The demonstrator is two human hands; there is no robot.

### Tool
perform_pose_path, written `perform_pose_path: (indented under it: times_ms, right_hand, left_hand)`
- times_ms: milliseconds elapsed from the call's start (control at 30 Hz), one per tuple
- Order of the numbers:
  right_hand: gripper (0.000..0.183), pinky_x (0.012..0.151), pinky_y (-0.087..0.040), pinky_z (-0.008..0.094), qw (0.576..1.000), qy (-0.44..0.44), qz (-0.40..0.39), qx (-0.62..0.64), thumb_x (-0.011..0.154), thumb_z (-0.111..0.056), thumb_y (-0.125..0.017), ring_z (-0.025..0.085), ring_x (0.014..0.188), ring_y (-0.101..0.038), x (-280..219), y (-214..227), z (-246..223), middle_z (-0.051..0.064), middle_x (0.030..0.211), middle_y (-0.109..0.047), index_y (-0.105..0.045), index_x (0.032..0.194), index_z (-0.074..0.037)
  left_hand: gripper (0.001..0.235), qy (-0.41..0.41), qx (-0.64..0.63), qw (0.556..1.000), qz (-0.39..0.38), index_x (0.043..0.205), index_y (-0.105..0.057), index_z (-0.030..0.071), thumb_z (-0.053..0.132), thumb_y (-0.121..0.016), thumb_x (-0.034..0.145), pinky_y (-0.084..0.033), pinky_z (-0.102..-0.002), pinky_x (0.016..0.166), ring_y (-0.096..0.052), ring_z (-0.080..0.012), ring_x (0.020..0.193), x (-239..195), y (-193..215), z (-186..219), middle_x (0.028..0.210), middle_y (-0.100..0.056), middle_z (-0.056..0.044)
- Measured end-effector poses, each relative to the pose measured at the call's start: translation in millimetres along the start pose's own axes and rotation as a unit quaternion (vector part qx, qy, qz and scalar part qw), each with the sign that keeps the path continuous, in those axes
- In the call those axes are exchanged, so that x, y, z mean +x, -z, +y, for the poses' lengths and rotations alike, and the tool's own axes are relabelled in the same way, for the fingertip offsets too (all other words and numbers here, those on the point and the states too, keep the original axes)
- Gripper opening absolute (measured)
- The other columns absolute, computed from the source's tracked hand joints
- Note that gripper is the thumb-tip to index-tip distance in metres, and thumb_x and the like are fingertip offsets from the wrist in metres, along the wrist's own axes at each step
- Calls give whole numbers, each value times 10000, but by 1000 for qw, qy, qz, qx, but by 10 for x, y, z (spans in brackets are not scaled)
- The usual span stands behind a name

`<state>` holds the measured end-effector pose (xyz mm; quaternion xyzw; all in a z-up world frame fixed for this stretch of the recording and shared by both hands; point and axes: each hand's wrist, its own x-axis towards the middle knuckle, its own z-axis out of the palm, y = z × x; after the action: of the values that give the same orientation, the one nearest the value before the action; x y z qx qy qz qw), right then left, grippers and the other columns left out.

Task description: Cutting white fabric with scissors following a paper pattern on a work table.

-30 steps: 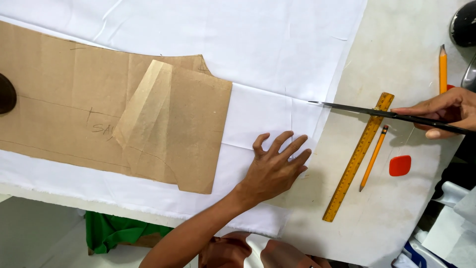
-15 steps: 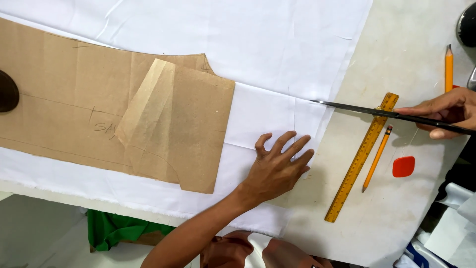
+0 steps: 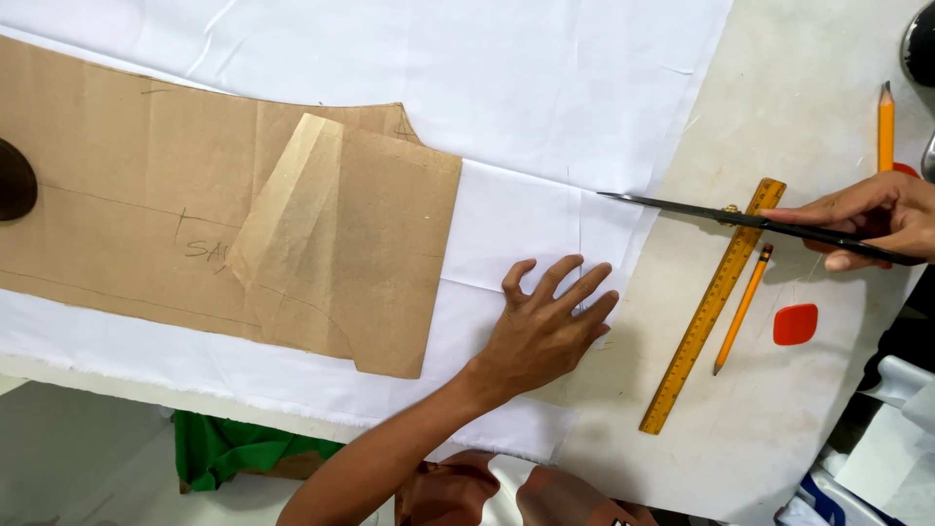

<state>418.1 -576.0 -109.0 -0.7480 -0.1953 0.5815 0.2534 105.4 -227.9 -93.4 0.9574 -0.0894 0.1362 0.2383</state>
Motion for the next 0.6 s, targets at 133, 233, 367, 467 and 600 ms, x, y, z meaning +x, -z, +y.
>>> perform_pose_path:
  times_ms: [133,233,367,467,600]
  right_hand:
    - [750,416,-305,330,1000,22,14,15,619,87,-898,193,422,-380,-44,-59,-103,105,513,-516,-774,1349,-26]
    - [756,453,-400,344,999,22,17,16,599,45,-927,221,500,-507,-28,-41,-58,145,612,-675,-782,1339,-2]
    - [750,430,-429,367,997,57,-8,60,621,29,-875,231,443,-496,-26,-58,-199,122,482,-553,-735,1358,38]
    - [763,418,-409,362,998,40,-11,53,632,38,-876,235,449,-477,-20,-72,-238,137,517,-549,-733,1380,7]
    - [764,558,-484,358,997,-36,20,64,607,170,-858,237,661,-595,-1,-163,-426,147,1232,-882,-747,1347,20]
  left_hand:
    - [247,-2,-9,1000,1,1098,-625,187,224,-797,926,-240,-496,1073,-602,-252,1259,-7,13,1,1345,-607,0]
    - [260,-1,-1,1000,-2,1084,-621,192,238,-815,917,-233,-485,1076,-595,-242,1264,-11,21,6,1332,-606,10]
    - [262,-2,-3,1000,3,1093,-636,199,247,-824,916,-228,-486,1088,-600,-245,1269,-14,-1,-1,1344,-613,10]
    - [253,0,-8,1000,-3,1087,-631,195,240,-816,921,-227,-488,1085,-597,-250,1274,-15,0,3,1348,-612,6]
    - [230,3,-11,1000,-3,1075,-624,190,226,-794,923,-234,-490,1076,-593,-250,1274,-9,7,11,1345,-611,8]
